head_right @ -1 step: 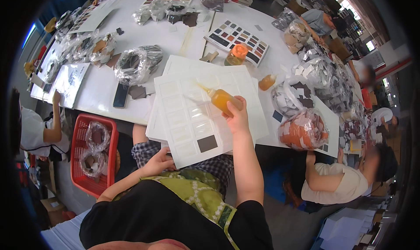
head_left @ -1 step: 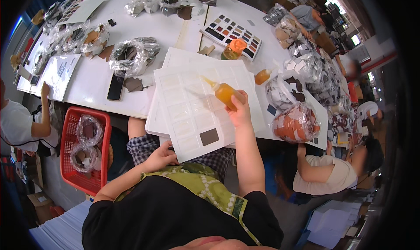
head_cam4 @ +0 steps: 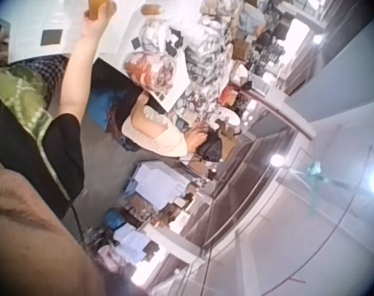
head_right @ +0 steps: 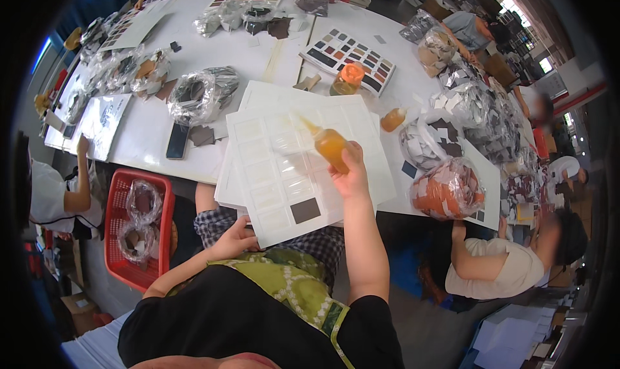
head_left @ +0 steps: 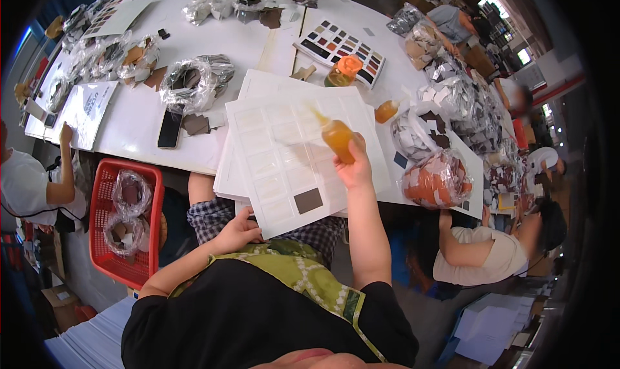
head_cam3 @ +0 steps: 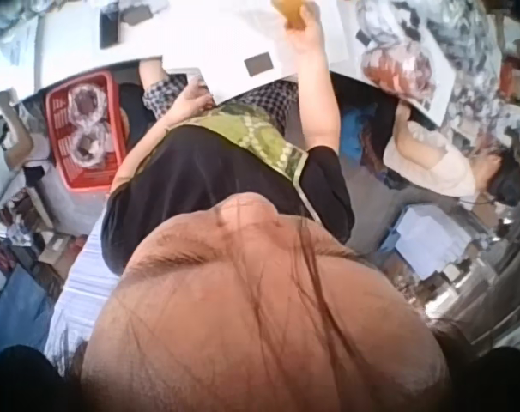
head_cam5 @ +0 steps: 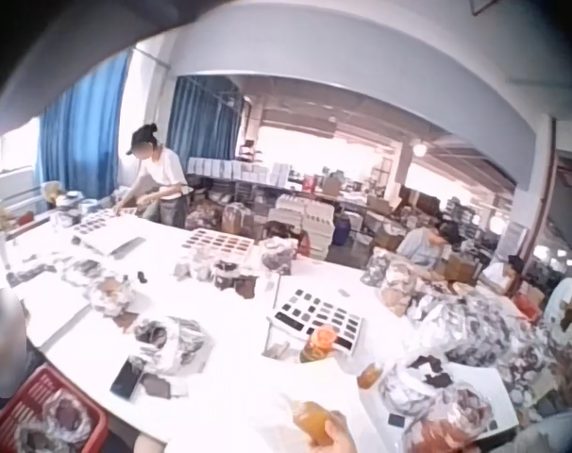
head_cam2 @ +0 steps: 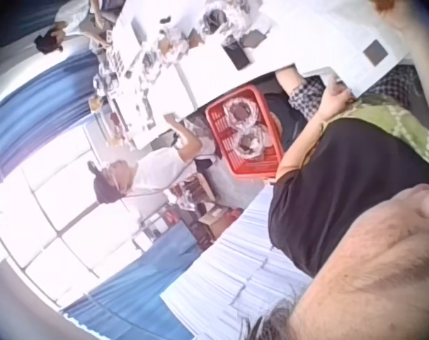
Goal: Applying liquid adhesive from a bottle to grid patterns on white boards for sample preparation.
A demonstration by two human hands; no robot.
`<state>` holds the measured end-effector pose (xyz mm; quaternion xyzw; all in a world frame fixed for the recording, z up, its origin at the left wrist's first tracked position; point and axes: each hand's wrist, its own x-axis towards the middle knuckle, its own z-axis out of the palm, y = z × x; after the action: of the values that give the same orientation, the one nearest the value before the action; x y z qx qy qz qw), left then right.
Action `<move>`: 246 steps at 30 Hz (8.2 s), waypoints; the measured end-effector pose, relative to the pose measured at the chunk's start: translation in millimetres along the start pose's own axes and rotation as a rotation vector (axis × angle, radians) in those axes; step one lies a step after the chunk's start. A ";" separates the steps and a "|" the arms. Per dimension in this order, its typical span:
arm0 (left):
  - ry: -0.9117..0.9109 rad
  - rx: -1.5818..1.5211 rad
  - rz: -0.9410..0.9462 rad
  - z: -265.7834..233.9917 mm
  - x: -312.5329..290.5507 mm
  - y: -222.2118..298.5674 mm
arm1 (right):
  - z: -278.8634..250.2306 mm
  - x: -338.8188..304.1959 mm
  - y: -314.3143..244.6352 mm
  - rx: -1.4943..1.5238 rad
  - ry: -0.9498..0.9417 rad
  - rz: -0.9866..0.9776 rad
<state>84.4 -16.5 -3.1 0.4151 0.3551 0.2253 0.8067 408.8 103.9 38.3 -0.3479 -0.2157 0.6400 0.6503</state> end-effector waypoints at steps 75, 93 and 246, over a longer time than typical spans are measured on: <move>0.945 1.381 0.227 -75.6 -28.3 -74.2 | -27.5 -28.5 56.4 0.557 -0.246 0.094; 1.083 0.934 0.275 -92.7 -14.3 -62.0 | -28.5 -24.8 58.9 0.584 -0.227 0.111; 0.030 -0.404 -0.052 21.5 38.4 50.2 | -47.8 -192.5 36.0 -0.443 0.321 -0.408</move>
<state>122.1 25.6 32.4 0.2323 0.3253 0.2773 0.8737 402.0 -95.8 11.9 -0.5267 -0.3097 0.3716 0.6990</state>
